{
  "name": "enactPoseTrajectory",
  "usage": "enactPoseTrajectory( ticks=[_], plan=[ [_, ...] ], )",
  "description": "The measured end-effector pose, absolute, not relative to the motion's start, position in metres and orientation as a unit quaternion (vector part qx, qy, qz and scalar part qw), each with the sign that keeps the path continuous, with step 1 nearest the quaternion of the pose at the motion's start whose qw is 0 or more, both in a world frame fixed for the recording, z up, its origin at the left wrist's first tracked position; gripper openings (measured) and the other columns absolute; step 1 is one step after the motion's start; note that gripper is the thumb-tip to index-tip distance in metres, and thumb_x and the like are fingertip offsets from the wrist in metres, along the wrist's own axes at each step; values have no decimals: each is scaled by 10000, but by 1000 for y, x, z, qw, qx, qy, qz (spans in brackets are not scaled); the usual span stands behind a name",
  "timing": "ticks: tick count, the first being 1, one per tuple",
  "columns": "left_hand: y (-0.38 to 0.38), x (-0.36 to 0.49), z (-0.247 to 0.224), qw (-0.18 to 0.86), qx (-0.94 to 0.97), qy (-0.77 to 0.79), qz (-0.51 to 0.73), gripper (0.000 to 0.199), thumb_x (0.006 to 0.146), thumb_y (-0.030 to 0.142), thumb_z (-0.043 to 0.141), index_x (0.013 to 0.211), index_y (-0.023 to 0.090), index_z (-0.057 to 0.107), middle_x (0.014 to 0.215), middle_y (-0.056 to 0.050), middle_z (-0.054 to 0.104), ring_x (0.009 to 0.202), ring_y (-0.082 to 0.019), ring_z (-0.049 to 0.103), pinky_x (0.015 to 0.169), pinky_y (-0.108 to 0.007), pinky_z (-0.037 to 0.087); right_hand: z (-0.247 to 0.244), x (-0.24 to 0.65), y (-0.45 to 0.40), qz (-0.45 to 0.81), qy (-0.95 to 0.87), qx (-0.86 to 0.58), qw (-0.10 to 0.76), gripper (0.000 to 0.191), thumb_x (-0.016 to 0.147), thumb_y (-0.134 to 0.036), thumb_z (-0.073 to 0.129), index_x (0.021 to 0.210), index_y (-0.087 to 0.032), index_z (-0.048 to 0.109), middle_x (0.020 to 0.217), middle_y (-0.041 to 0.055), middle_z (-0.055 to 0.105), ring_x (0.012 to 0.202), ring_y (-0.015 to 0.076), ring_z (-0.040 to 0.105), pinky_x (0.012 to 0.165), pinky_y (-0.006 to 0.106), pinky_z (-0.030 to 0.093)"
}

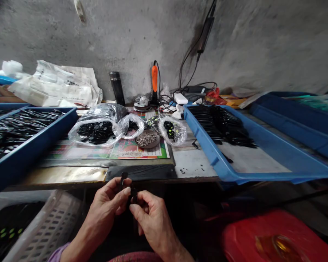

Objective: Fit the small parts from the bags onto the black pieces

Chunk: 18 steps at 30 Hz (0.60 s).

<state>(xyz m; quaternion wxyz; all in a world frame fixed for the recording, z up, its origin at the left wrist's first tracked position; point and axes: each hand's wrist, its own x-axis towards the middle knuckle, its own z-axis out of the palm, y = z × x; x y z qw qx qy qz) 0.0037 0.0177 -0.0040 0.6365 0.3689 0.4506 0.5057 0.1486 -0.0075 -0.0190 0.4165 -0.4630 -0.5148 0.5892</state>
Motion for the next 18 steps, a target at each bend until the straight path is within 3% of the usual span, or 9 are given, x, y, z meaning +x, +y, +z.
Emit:
enactPoseTrajectory(
  ticks=[3,6,10,18],
  plan=[
    [12,0,-4,629,390,458,492,299,839,441,707,935,173,617,670,48,560,486,-51,415,436,-155,337,-19,151,-7,582,-511,-468,427,280,864,-411,638,914,-136,616,569,-48,510,374,44,410,371,135,299],
    [8,-3,-4,613,419,471,476,286,880,451,652,858,169,612,665,39,559,482,-55,403,431,-164,317,-20,153,-5,582,-505,-460,442,292,861,-380,649,1033,-145,631,703,-15,583,381,33,436,369,134,326],
    [4,-3,-6,603,453,482,446,346,867,482,657,769,149,657,556,50,495,497,-74,397,465,-181,313,-21,153,-4,590,-503,-442,451,277,868,-331,650,1081,-155,626,723,-16,596,388,33,456,363,123,337],
    [1,-3,-6,599,483,458,445,306,789,456,733,823,162,809,752,-53,722,781,-202,599,720,-262,456,-14,153,-8,586,-508,-432,460,274,863,-347,674,1056,-156,640,720,-22,571,412,33,454,375,123,357]
  ],
)
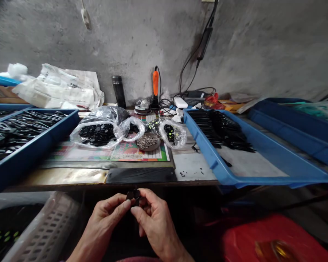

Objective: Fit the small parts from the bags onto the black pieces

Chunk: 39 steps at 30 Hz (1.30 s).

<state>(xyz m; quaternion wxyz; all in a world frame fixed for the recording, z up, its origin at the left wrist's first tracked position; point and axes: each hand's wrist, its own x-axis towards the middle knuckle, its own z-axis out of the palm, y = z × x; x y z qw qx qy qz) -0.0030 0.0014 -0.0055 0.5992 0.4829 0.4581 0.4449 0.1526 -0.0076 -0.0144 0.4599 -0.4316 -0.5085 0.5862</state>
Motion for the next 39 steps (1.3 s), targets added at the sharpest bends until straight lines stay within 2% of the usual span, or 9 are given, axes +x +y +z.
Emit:
enactPoseTrajectory(
  ticks=[7,14,20,25,29,31,33,39],
  plan=[
    [3,1,-4,606,471,461,445,322,744,468,764,802,159,833,679,-51,699,654,-165,542,609,-247,428,-16,151,-8,590,-502,-433,461,368,842,-435,718,1074,-159,643,700,-28,562,429,47,469,383,134,383],
    [6,3,0,613,462,458,448,291,704,461,796,766,181,842,575,-15,637,521,-100,424,445,-190,313,-17,152,-4,599,-499,-422,463,372,829,-449,746,1055,-164,669,709,-25,568,430,46,474,377,134,392],
    [3,6,-11,606,431,469,476,255,689,421,815,750,175,840,558,-13,648,467,-71,378,425,-186,287,-26,152,-4,597,-486,-419,482,362,802,-433,780,1040,-169,711,776,3,625,421,46,501,376,141,412],
    [2,10,-13,620,406,464,486,275,645,423,836,692,152,824,519,-12,634,433,-65,371,427,-196,296,-31,153,-6,592,-491,-419,483,361,792,-443,787,1022,-169,742,751,5,619,427,70,531,390,170,440],
    [2,12,-12,616,408,470,484,287,652,421,827,658,136,793,516,-5,617,439,-64,371,430,-192,291,-31,156,-7,595,-511,-414,462,401,851,-464,727,1115,-162,717,645,-18,585,441,99,554,435,198,462],
    [1,12,-13,609,414,475,481,300,672,430,813,663,132,776,523,-2,608,448,-69,378,436,-191,297,-29,159,-7,590,-528,-416,447,410,888,-474,680,1151,-161,698,667,-10,600,451,101,559,454,203,456],
    [0,12,-15,600,424,481,478,308,691,436,799,678,130,767,533,-2,599,470,-79,395,450,-194,317,-26,162,-5,563,-557,-430,434,388,916,-480,637,1118,-155,703,688,-4,601,463,95,555,475,204,445],
    [-2,11,-23,547,483,508,458,309,728,418,762,637,125,725,547,-6,554,527,-115,439,492,-221,349,-13,165,6,524,-565,-493,404,328,876,-454,625,928,-131,649,549,-57,486,417,77,464,431,178,357]
  ],
)
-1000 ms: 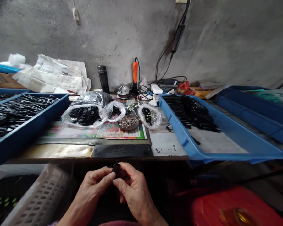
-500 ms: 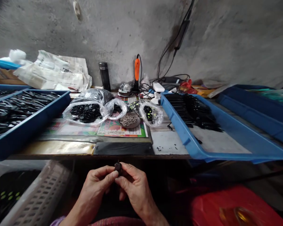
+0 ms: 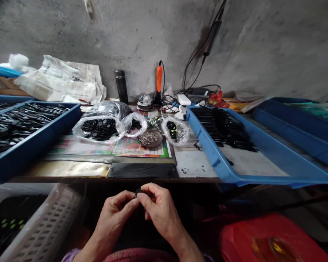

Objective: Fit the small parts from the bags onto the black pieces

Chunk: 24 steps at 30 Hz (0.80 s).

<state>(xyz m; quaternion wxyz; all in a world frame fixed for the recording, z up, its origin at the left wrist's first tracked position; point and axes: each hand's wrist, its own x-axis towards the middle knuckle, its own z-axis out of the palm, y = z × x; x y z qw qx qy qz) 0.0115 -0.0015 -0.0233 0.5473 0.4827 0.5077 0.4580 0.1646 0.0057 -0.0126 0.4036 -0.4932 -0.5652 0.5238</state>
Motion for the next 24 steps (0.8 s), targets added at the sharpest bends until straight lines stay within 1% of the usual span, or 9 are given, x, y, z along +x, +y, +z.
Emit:
enactPoseTrajectory(
  ticks=[2,5,9,13,15,18,21,24],
  plan=[
    [-3,12,-26,526,503,505,464,304,747,405,741,618,131,713,548,-4,541,538,-119,440,506,-227,350,-11,163,7,517,-574,-501,390,281,863,-421,611,833,-142,609,554,-58,473,406,66,434,410,172,324],
    [-5,13,-27,520,511,501,466,293,767,394,719,629,136,715,568,-4,540,552,-122,437,516,-229,347,-14,161,6,484,-588,-510,399,268,860,-398,583,738,-160,569,524,-68,415,386,59,372,378,173,277],
    [-6,13,-26,530,504,499,465,290,761,392,722,632,133,713,561,-1,530,544,-120,422,510,-231,339,-21,161,4,473,-580,-517,417,272,855,-408,583,733,-166,562,522,-70,401,378,59,353,363,177,254],
    [-5,13,-25,530,499,503,466,291,745,395,731,619,133,712,554,-2,528,544,-124,421,512,-238,340,-18,162,4,523,-565,-504,390,301,857,-455,585,791,-163,557,542,-72,431,384,60,374,385,176,270],
    [-4,13,-26,527,504,505,461,300,747,403,725,615,134,713,549,-1,519,542,-124,412,512,-240,337,-15,162,5,529,-573,-502,375,308,861,-464,586,800,-165,553,559,-70,439,396,62,382,396,179,279],
    [-5,12,-30,529,512,504,452,307,761,410,717,622,136,714,557,-3,522,553,-127,416,524,-243,344,-14,163,7,480,-607,-518,364,271,871,-407,575,746,-167,551,598,-52,451,469,76,396,441,190,300],
    [-6,10,-33,543,513,492,448,297,800,400,699,646,146,698,579,1,526,567,-125,425,536,-240,351,-18,163,7,433,-629,-523,378,269,868,-358,571,681,-168,532,620,-35,450,572,99,412,519,201,334],
    [-4,8,-33,556,524,466,447,317,818,416,697,646,154,649,608,1,532,582,-123,444,552,-237,364,-24,163,7,473,-605,-505,394,330,884,-432,577,682,-180,503,590,-47,402,517,89,365,469,201,298]
  ],
)
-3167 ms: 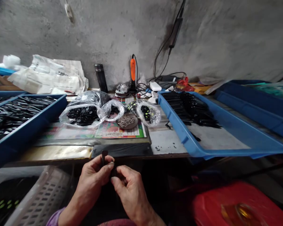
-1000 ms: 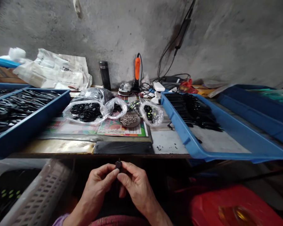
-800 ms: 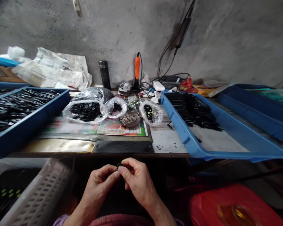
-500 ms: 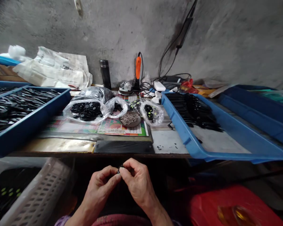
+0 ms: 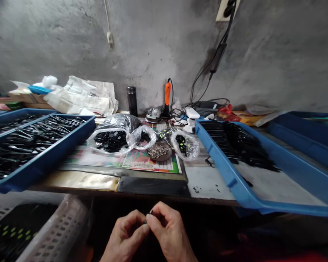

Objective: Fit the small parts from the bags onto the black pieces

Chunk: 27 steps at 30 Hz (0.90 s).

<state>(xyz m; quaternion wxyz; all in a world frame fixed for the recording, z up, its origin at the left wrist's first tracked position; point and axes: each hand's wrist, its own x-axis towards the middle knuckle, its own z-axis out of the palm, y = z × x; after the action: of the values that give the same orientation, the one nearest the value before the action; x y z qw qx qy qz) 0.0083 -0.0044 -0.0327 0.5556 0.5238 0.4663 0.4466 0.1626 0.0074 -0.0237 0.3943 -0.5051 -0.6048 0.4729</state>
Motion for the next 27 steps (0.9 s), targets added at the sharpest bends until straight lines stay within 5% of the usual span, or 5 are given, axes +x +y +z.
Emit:
enactPoseTrajectory(
  ticks=[5,11,21,27],
  plan=[
    [-1,11,-31,687,436,400,421,452,783,618,672,760,178,569,557,0,575,436,-104,476,452,-230,343,-25,160,9,545,-560,-476,404,459,872,-595,598,698,-186,484,550,-57,401,447,72,329,412,192,254],
    [4,15,-42,646,422,403,492,512,719,644,728,663,168,547,543,1,546,411,-57,378,418,-215,263,-22,156,18,584,-558,-467,361,533,832,-704,581,790,-179,497,577,-63,452,415,47,303,402,179,221],
    [14,-5,-42,701,404,380,449,510,688,624,772,739,155,577,602,-40,653,489,-103,534,488,-220,380,-9,143,27,551,-587,-474,357,484,844,-647,606,737,-180,531,569,-34,502,469,81,397,437,191,298],
    [29,-21,-33,700,391,366,472,518,677,633,773,726,168,550,548,6,618,377,-45,421,398,-183,302,8,131,49,536,-638,-462,303,468,880,-627,548,788,-168,533,577,-32,516,446,67,355,425,185,256]
  ],
)
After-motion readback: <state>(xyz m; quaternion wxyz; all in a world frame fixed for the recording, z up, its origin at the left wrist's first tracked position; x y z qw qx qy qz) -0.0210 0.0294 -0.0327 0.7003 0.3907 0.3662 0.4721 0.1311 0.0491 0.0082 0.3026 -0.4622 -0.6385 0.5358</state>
